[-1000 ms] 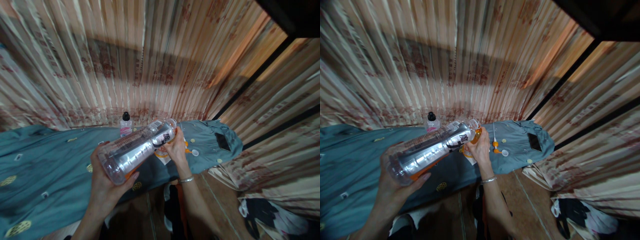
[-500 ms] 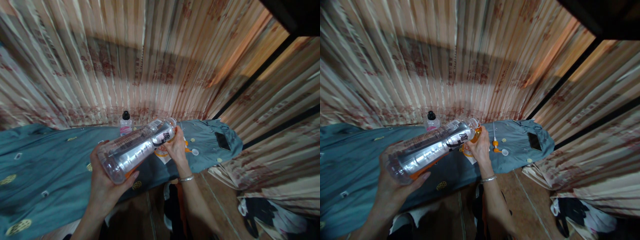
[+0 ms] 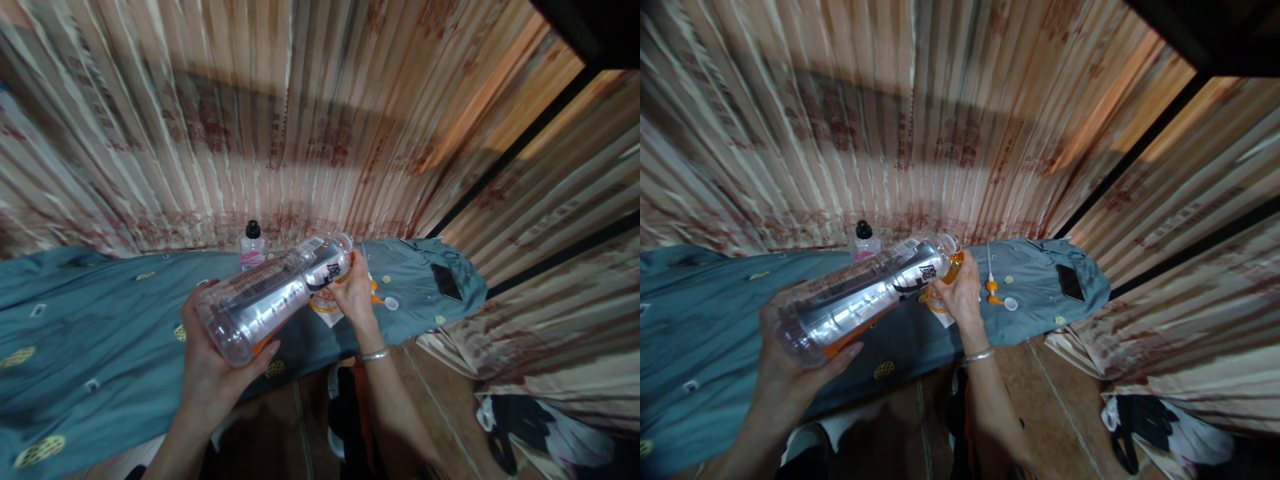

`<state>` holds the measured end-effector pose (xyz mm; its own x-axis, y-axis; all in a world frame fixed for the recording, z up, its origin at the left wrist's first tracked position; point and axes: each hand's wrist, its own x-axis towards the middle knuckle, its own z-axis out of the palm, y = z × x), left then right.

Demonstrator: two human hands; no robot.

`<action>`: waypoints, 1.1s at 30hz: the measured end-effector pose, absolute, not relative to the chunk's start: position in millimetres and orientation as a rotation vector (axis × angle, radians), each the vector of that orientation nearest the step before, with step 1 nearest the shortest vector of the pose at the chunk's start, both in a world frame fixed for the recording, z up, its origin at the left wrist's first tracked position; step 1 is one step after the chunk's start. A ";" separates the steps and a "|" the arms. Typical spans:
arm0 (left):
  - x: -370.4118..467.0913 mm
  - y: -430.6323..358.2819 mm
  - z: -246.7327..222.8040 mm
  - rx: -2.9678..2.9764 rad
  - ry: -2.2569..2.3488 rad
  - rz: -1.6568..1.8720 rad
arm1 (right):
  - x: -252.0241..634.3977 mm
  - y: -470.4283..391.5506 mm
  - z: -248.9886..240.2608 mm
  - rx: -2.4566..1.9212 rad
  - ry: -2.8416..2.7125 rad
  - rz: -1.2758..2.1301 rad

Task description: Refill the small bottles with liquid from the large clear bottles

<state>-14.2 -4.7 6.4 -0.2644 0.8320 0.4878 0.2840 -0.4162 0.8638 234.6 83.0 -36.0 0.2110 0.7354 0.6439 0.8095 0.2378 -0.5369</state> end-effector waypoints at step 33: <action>-6.8 -4.4 17.6 1.568 1.345 1.746 | 245.5 86.2 -42.6 -1.500 -1.510 -0.035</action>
